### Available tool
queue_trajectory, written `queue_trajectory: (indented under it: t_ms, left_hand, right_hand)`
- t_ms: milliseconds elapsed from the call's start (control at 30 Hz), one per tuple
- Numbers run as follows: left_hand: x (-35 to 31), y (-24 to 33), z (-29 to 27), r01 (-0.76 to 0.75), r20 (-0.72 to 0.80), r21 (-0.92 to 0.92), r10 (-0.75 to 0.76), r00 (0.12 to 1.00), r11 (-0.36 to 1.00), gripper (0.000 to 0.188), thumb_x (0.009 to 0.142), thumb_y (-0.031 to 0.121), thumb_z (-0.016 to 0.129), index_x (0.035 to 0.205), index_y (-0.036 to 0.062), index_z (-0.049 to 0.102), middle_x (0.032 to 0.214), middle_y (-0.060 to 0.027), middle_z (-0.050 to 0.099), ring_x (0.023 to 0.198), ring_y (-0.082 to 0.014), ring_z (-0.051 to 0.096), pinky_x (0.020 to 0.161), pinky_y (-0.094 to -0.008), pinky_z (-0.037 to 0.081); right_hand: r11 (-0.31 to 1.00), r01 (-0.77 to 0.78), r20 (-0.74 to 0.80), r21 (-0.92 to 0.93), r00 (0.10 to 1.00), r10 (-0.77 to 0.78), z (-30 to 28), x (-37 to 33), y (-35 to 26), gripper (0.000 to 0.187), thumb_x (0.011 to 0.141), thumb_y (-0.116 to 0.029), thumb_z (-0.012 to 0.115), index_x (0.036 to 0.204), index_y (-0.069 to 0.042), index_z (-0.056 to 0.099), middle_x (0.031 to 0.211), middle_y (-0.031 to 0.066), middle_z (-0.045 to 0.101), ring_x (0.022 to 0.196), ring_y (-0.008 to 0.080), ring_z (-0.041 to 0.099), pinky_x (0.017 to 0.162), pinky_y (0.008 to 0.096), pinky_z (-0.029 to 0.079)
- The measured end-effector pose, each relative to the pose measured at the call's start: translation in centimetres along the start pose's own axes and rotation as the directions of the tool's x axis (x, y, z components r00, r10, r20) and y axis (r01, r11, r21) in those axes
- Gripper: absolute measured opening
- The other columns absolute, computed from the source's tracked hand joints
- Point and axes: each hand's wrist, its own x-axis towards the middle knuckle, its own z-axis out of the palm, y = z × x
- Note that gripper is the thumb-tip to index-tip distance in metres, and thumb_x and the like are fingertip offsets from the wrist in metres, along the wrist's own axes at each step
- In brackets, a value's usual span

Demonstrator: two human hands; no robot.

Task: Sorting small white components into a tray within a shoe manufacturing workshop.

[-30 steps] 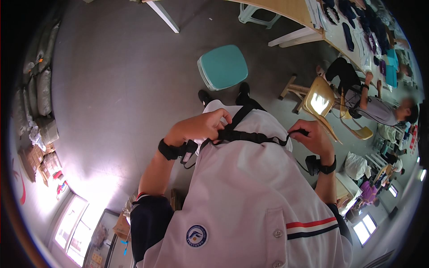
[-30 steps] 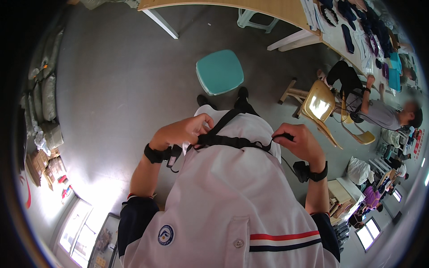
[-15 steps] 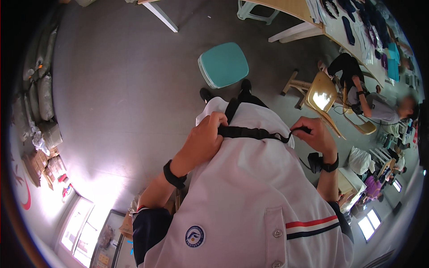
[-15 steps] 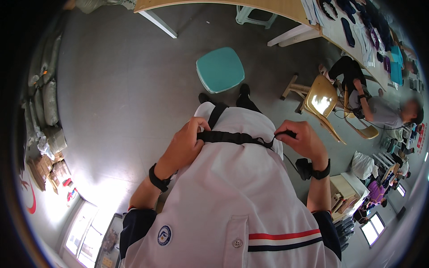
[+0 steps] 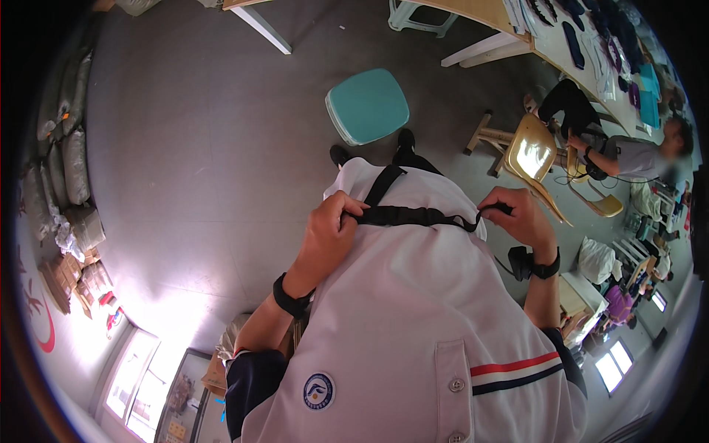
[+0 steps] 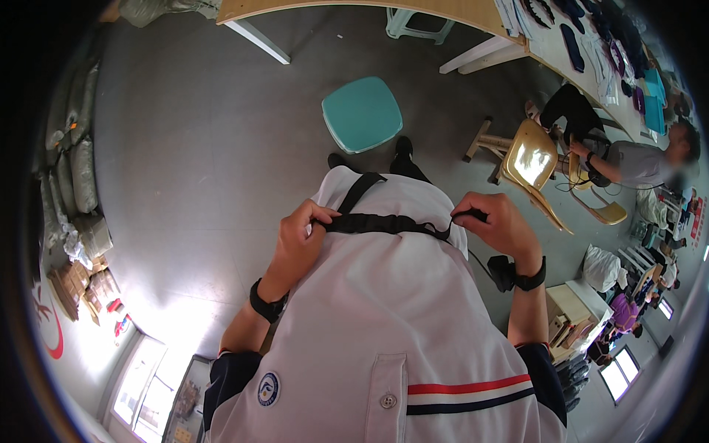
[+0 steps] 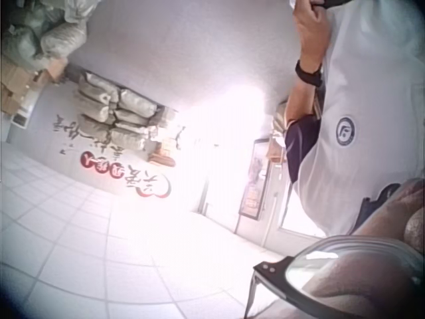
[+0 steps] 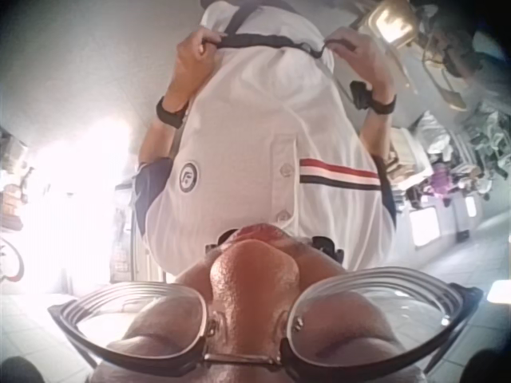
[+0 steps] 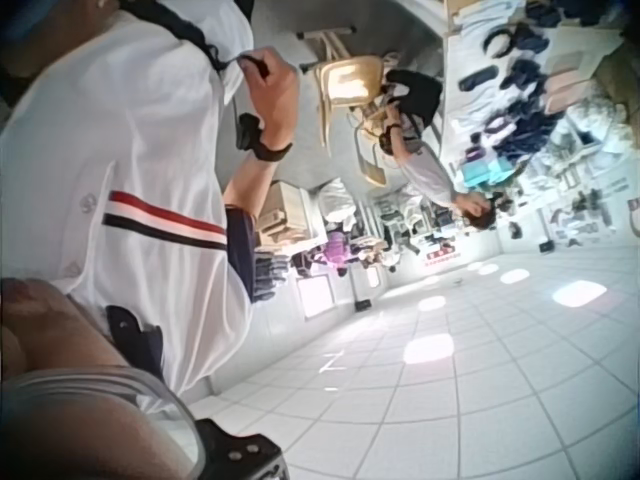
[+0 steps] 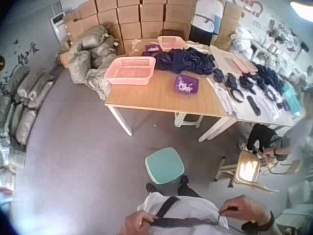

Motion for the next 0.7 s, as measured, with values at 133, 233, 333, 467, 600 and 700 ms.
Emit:
queue_trajectory:
  t_ms: [133,233,333,467,600,700]
  left_hand:
    - [0.2,0.3,-2.3,0.052,0.038,0.048,-0.054,0.998,0.997,0.015,0.087,-0.005,0.057,0.101,-0.002,0.063,0.097,-0.0115,0.07,0.091,-0.02,0.067,0.088,-0.0319,0.052]
    - [0.0,0.2,-2.8,0.055,0.103,0.061,-0.062,0.993,0.997,0.011,0.088,-0.002,0.063,0.1,-0.0007,0.064,0.093,-0.0089,0.068,0.087,-0.0173,0.064,0.083,-0.0311,0.052]
    - [0.1,-0.1,-3.0,-0.022,0.083,0.078,0.015,0.996,0.997,0.007,0.091,0.002,0.065,0.098,0.0001,0.064,0.089,-0.006,0.066,0.084,-0.0149,0.06,0.079,-0.0304,0.05]
    - [0.3,0.4,-4.0,0.152,0.112,-0.053,-0.146,0.983,0.987,0.009,0.097,0.011,0.062,0.097,0.002,0.064,0.088,0.0011,0.062,0.085,-0.0097,0.056,0.081,-0.0267,0.045]
    - [0.7,0.4,-4.0,0.227,0.147,-0.208,-0.199,0.969,0.951,0.011,0.098,0.012,0.062,0.1,0.0016,0.063,0.086,0.0008,0.059,0.079,-0.0089,0.05,0.073,-0.0254,0.044]
    - [1.1,0.5,-4.2,0.257,0.201,-0.266,-0.207,0.957,0.929,0.013,0.099,0.014,0.061,0.101,0.0013,0.062,0.085,0.0035,0.056,0.079,-0.0064,0.047,0.073,-0.0243,0.042]
  right_hand:
    - [1.0,0.021,-0.008,-0.012,1.0,-0.022,-0.1,-0.1,0.0,0.013,0.084,-0.003,0.073,0.096,-0.001,0.069,0.083,0.0103,0.071,0.071,0.0199,0.066,0.064,0.0297,0.049]
    - [1.0,0.007,-0.011,-0.022,1.0,-0.007,-0.1,-0.1,0.1,0.013,0.084,-0.003,0.073,0.096,-0.001,0.07,0.083,0.0108,0.071,0.07,0.0203,0.066,0.064,0.03,0.05]
    - [0.999,-0.008,0.0,-0.038,1.0,0.008,-0.1,0.0,-0.2,0.013,0.084,-0.003,0.073,0.096,-0.001,0.07,0.083,0.0112,0.071,0.07,0.0208,0.067,0.064,0.0305,0.05]
    - [0.998,-0.014,-0.002,-0.055,1.0,0.014,-0.2,0.0,-0.4,0.013,0.084,-0.004,0.073,0.096,-0.001,0.07,0.083,0.0114,0.071,0.07,0.022,0.067,0.064,0.0312,0.05]
    - [0.997,0.008,-0.003,-0.071,1.0,-0.009,-0.2,0.1,-0.2,0.013,0.084,-0.005,0.073,0.096,-0.001,0.07,0.083,0.0116,0.072,0.07,0.0228,0.067,0.064,0.0316,0.05]
    - [0.997,0.007,-0.001,-0.073,1.0,-0.007,-0.2,0.1,-0.4,0.013,0.084,-0.005,0.073,0.096,-0.001,0.07,0.082,0.0117,0.071,0.07,0.0234,0.067,0.064,0.0317,0.05]
